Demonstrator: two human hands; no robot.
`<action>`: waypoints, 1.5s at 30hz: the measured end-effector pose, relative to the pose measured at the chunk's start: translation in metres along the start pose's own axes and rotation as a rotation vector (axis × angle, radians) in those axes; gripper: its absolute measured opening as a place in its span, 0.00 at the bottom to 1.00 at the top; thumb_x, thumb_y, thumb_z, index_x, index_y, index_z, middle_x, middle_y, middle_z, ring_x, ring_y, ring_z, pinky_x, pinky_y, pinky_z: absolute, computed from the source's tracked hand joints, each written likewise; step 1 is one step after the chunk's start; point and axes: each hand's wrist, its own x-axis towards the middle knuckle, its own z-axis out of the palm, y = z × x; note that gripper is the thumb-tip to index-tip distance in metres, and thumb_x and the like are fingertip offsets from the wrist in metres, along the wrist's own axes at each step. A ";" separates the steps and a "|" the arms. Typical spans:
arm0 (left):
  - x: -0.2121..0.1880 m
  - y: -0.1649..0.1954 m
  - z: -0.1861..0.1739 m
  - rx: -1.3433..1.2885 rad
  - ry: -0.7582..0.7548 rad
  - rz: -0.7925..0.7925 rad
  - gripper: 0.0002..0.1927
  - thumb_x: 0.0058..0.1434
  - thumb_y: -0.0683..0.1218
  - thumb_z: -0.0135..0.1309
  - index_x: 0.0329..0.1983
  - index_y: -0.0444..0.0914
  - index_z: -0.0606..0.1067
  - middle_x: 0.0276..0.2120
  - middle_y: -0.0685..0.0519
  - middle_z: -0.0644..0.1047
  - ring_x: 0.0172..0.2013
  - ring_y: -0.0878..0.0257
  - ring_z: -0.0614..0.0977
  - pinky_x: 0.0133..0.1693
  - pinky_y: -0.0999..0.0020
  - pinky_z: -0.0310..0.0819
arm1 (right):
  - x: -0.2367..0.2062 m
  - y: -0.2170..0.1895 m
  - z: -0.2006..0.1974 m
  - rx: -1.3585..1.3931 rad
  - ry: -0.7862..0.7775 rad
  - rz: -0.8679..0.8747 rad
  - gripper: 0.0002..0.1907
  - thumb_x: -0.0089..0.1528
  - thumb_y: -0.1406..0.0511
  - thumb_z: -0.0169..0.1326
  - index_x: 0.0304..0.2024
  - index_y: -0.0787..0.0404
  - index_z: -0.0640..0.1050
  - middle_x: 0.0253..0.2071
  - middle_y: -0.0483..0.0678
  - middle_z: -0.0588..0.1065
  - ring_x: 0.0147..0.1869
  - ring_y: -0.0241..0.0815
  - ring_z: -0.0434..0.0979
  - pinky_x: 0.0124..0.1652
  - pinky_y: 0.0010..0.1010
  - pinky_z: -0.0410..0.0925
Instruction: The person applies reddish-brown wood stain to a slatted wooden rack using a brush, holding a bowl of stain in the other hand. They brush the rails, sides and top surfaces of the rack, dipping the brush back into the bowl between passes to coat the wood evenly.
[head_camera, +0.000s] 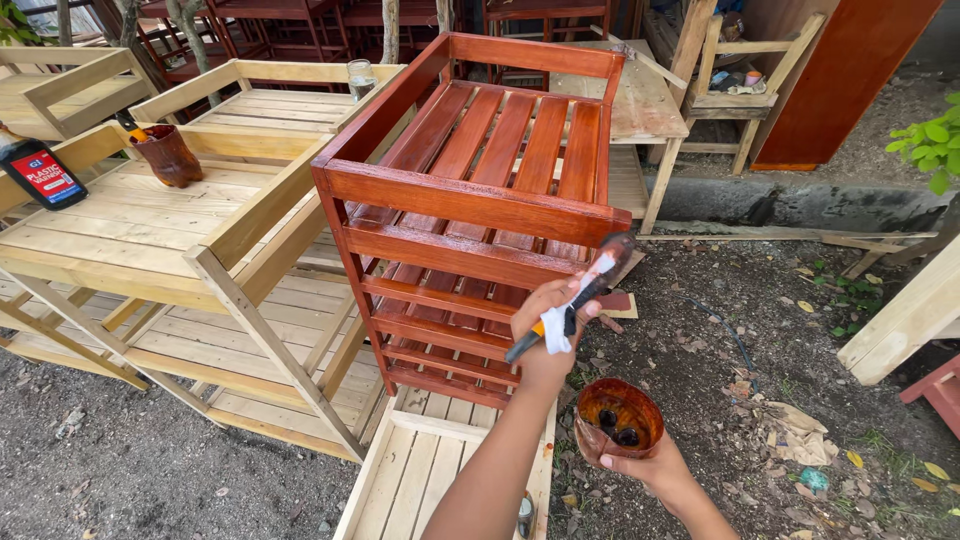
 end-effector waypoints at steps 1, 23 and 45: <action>0.006 -0.002 -0.002 0.008 0.066 -0.033 0.15 0.60 0.42 0.68 0.42 0.30 0.74 0.47 0.44 0.80 0.48 0.58 0.82 0.52 0.65 0.78 | 0.001 0.000 0.000 -0.009 0.011 0.014 0.44 0.45 0.74 0.70 0.63 0.61 0.67 0.53 0.51 0.77 0.54 0.45 0.79 0.54 0.42 0.73; 0.174 0.059 -0.312 0.221 0.684 0.224 0.20 0.61 0.38 0.67 0.49 0.33 0.68 0.48 0.48 0.76 0.49 0.60 0.81 0.54 0.63 0.85 | 0.001 -0.013 0.017 -0.089 0.018 0.030 0.49 0.43 0.72 0.73 0.64 0.60 0.66 0.57 0.51 0.75 0.60 0.46 0.76 0.60 0.42 0.70; 0.301 0.079 -0.176 1.473 -0.118 0.207 0.09 0.54 0.45 0.66 0.38 0.39 0.82 0.30 0.42 0.81 0.34 0.41 0.82 0.37 0.50 0.75 | -0.002 -0.008 0.016 -0.005 -0.032 -0.002 0.48 0.43 0.73 0.72 0.64 0.59 0.66 0.57 0.49 0.75 0.60 0.45 0.76 0.59 0.42 0.70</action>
